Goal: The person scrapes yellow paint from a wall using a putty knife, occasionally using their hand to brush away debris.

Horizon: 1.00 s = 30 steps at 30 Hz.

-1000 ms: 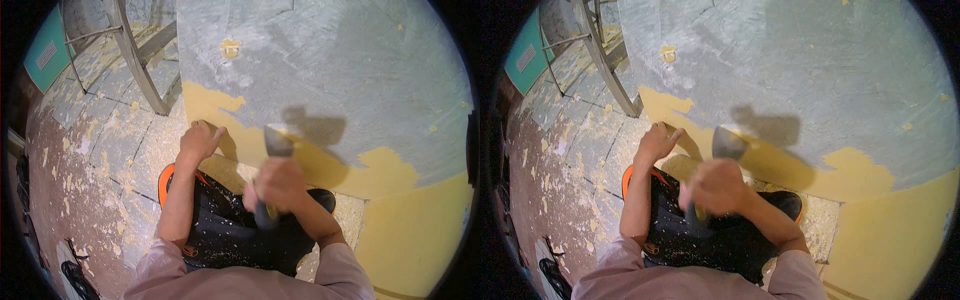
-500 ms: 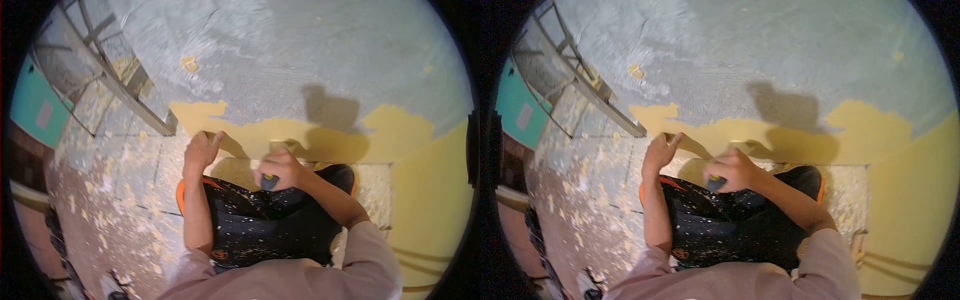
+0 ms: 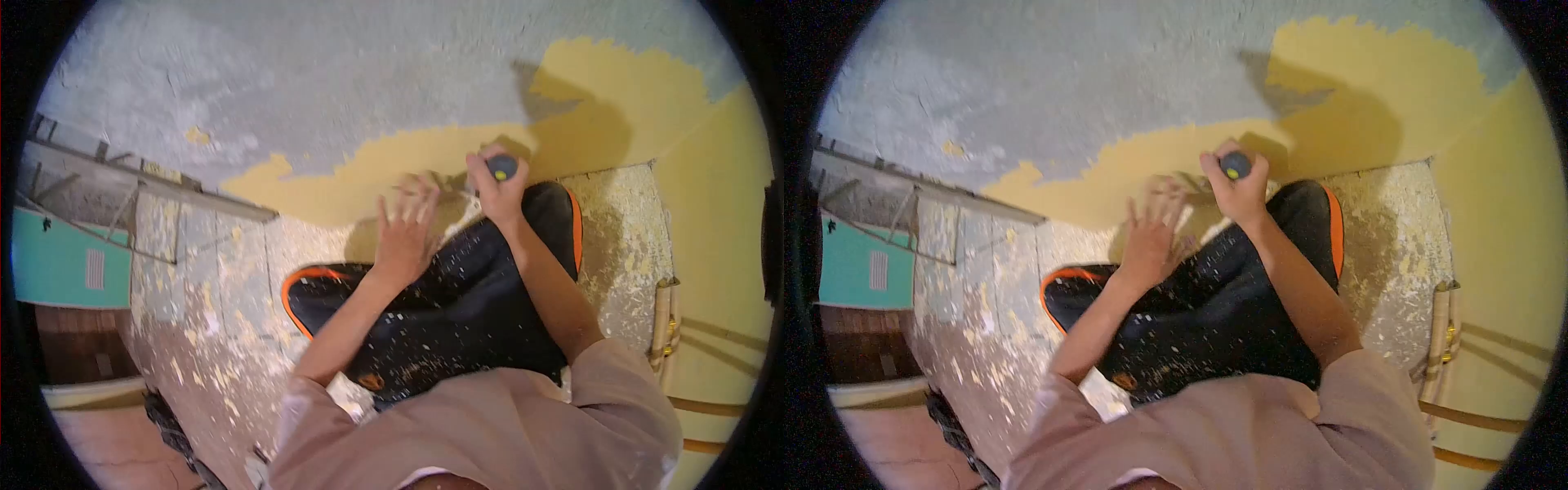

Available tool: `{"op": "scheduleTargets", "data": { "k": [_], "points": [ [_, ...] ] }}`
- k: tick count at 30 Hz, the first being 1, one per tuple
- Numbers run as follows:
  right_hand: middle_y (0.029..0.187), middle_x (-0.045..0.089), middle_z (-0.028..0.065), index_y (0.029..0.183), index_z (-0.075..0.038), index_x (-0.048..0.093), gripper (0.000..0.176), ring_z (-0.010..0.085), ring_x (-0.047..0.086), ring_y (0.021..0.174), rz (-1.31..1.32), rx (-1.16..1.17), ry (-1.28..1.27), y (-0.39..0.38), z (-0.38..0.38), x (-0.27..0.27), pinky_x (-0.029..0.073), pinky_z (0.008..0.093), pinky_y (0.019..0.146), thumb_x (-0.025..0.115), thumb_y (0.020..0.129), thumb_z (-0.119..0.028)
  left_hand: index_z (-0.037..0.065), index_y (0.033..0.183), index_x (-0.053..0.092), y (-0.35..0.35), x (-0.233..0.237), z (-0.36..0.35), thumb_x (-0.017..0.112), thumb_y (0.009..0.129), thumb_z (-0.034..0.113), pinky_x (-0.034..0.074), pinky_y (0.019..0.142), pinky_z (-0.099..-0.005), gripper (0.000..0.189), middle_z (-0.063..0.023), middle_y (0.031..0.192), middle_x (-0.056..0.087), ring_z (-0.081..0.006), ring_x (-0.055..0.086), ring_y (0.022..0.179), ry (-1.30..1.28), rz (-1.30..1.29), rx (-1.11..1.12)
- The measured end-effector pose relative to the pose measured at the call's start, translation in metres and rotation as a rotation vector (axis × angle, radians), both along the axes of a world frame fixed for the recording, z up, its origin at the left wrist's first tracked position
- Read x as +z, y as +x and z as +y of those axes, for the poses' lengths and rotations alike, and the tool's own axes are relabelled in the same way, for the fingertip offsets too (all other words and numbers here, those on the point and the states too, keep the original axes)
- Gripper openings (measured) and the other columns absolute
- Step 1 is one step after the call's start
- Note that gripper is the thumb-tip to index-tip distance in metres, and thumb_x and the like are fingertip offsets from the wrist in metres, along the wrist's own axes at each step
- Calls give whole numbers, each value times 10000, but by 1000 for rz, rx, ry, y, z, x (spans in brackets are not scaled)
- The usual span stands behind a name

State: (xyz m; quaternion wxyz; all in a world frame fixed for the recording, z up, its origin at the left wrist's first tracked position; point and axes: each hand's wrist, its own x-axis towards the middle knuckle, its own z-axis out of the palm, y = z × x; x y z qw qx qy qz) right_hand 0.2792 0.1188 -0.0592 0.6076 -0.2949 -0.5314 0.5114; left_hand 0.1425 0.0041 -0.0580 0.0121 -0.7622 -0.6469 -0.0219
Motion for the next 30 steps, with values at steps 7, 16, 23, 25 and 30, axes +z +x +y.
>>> {"op": "scheduleTargets", "data": {
  "k": [7, 16, 23, 25, 30],
  "points": [
    [589, 468, -35, 619, -25, 481, 212, 49, 426, 562, 68, -18, -2, 9, 5, 3, 341, 229, 501, 623, 773, 4, 105, 1186, 549, -46, 34, -79, 528, 862, 392, 329, 1006, -447, 434, -135, 1291, 476, -288, 474, 1170, -305, -116, -307],
    [572, 452, -20, 622, -19, 490, 215, 47, 407, 561, -154, 148, 87, -1, -17, 13, 337, 220, 507, 626, 789, -13, 68, 1184, 541, -78, 33, -153, 514, 820, 469, 129, 1067, -533, 542, -150, 1336, 425, -307, 338, 1287, -124, -48, -56],
    [569, 445, -21, 637, -22, 485, 210, 42, 414, 569, -309, 198, 214, -8, -20, 8, 351, 216, 515, 623, 796, -31, 55, 1168, 557, -115, 15, -119, 411, 878, 477, 140, 1048, -558, 533, -149, 1251, 507, -322, 364, 1258, 83, 315, 726],
    [569, 442, -21, 636, -22, 483, 212, 44, 408, 567, -324, 196, 213, -9, -21, 9, 351, 217, 516, 625, 794, -33, 35, 1147, 565, -52, 36, -94, 385, 875, 521, 141, 1049, -556, 586, -170, 1214, 530, -309, 403, 1228, -194, 110, 668],
    [570, 427, -19, 636, -21, 480, 211, 50, 392, 562, -370, 167, 176, -13, -17, 3, 351, 220, 520, 628, 787, -32, 22, 1085, 618, 44, -4, -76, 258, 870, 631, 197, 1034, -554, 740, -200, 1038, 610, -296, 524, 1107, -604, -258, 284]
  ]
}}
